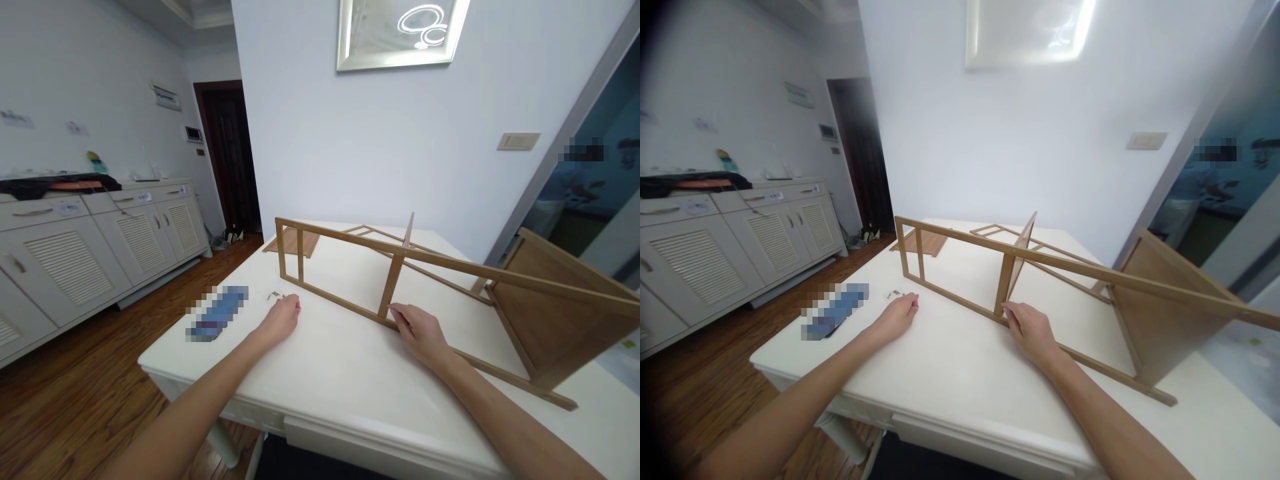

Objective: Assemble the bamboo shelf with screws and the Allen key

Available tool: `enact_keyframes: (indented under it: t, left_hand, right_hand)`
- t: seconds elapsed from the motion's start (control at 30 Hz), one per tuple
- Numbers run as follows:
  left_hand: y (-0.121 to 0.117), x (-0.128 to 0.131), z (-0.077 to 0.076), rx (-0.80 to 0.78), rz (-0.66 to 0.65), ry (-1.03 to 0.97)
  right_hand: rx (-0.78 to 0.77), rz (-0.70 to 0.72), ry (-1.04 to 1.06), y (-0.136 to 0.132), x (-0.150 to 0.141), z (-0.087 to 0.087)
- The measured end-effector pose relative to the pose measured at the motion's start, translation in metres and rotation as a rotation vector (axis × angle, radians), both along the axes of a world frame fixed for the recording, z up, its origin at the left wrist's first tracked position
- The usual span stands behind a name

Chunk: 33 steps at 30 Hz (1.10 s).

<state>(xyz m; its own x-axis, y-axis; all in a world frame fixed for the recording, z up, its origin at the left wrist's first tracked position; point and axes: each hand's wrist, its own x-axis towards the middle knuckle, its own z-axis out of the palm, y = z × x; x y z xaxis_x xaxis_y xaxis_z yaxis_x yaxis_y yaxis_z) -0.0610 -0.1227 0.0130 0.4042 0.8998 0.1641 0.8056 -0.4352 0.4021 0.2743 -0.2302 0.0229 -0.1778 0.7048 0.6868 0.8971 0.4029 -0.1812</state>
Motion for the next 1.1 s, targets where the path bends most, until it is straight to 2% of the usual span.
enact_keyframes:
  t: [0.13, 0.2, 0.27, 0.4, 0.53, 0.6, 0.67, 0.8, 0.87, 0.97, 1.1]
  left_hand:
    - [-0.016, 0.011, 0.007, 0.143, -0.074, -0.061]
    - [-0.030, 0.027, 0.010, 0.193, -0.143, -0.125]
    - [-0.044, 0.049, 0.010, 0.164, -0.195, -0.204]
    - [-0.056, 0.103, -0.001, -0.131, -0.251, -0.478]
    - [-0.046, 0.147, -0.010, -0.460, -0.171, -0.745]
    - [-0.040, 0.159, -0.009, -0.561, -0.139, -0.832]
    - [-0.035, 0.163, -0.007, -0.557, -0.141, -0.861]
    - [-0.034, 0.152, -0.004, -0.289, -0.164, -0.724]
    - [-0.035, 0.146, -0.005, -0.207, -0.146, -0.655]
    - [-0.035, 0.144, -0.006, -0.220, -0.129, -0.642]
    - [-0.036, 0.150, -0.010, -0.286, -0.201, -0.705]
  right_hand:
    - [0.016, -0.004, 0.036, -0.001, 0.002, 0.002]
    - [0.014, -0.029, 0.065, -0.001, 0.003, 0.002]
    - [-0.007, -0.067, 0.102, 0.000, 0.005, 0.001]
    - [-0.072, -0.137, 0.193, 0.002, 0.007, -0.001]
    - [-0.102, -0.228, 0.252, 0.004, 0.006, -0.002]
    - [-0.143, -0.249, 0.271, 0.004, 0.006, -0.001]
    - [-0.181, -0.245, 0.296, 0.003, 0.005, 0.001]
    - [-0.285, -0.182, 0.237, 0.000, 0.007, 0.010]
    - [-0.376, -0.148, 0.152, -0.003, 0.009, 0.015]
    - [-0.503, -0.154, 0.007, -0.007, 0.011, 0.020]
    - [-0.551, -0.193, -0.149, -0.010, 0.010, 0.019]
